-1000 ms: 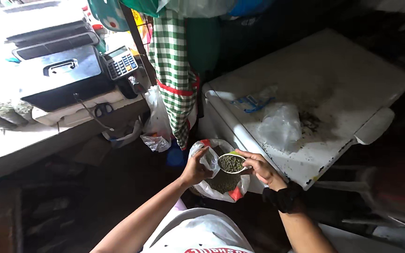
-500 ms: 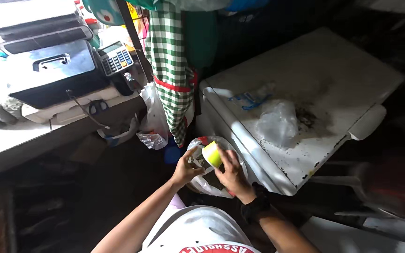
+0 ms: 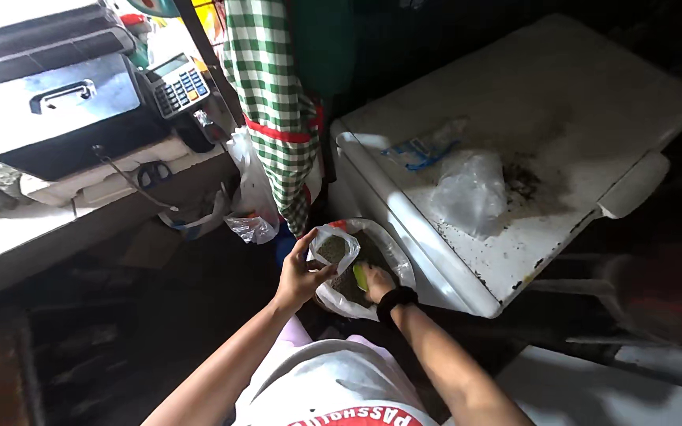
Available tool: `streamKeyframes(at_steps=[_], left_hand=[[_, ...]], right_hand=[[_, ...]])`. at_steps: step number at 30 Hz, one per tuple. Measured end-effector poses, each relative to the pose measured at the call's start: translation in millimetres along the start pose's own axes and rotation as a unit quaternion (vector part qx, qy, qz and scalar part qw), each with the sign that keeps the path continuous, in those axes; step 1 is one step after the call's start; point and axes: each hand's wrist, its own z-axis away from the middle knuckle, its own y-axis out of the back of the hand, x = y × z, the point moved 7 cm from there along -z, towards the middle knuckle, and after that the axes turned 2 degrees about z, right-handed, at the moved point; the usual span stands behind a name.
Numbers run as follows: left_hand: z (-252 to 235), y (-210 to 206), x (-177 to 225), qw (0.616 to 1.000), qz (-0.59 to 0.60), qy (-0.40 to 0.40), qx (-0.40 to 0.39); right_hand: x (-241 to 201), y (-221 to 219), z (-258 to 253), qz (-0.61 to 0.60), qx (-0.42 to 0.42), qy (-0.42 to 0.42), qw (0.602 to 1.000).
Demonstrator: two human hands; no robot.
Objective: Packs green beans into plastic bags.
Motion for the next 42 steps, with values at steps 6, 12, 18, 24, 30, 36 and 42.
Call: streamKeyframes(at_steps=[6,12,18,24,30,36,42], left_hand=[[-3.3,-0.9,-7.5,1.0,-0.009,0.004,-0.004],[-7.2,0.9,-9.5,1.0,-0.004,0.019,-0.001],[-9.8,6.1,-12.4,1.0,-0.014,0.023,-0.003],[-5.8,-12.9,-19.0,0.994,-0.068,0.041,-0.071],[-4.0,-38.0,-18.3,0.991,-0.086,0.008,-0.105],[-2.7,-22.6,-25.0,0.996,-0.063,0.019,-0.065],[-9.6,-6.5,-27.6,0.997,-0.042,0.06,-0.039]], right_hand=[[10.3,-10.1,-10.9,-0.085,-0.113,0.065,0.988],[33.0,-13.8,-22.8,-0.385,-0.128,-0.01,0.914],[34.2,45.7,32.1,-0.526,-0.066,0.073,0.845],[32.9,125.1,95.5,-0.501,0.076,0.135,0.851],[-29.2,142.9,123.8,-0.263,0.277,0.171,0.908],[-78.6,117.8,138.1,-0.046,0.483,0.306,0.819],[-34.9,138.9,129.5,-0.13,0.397,0.163,0.894]])
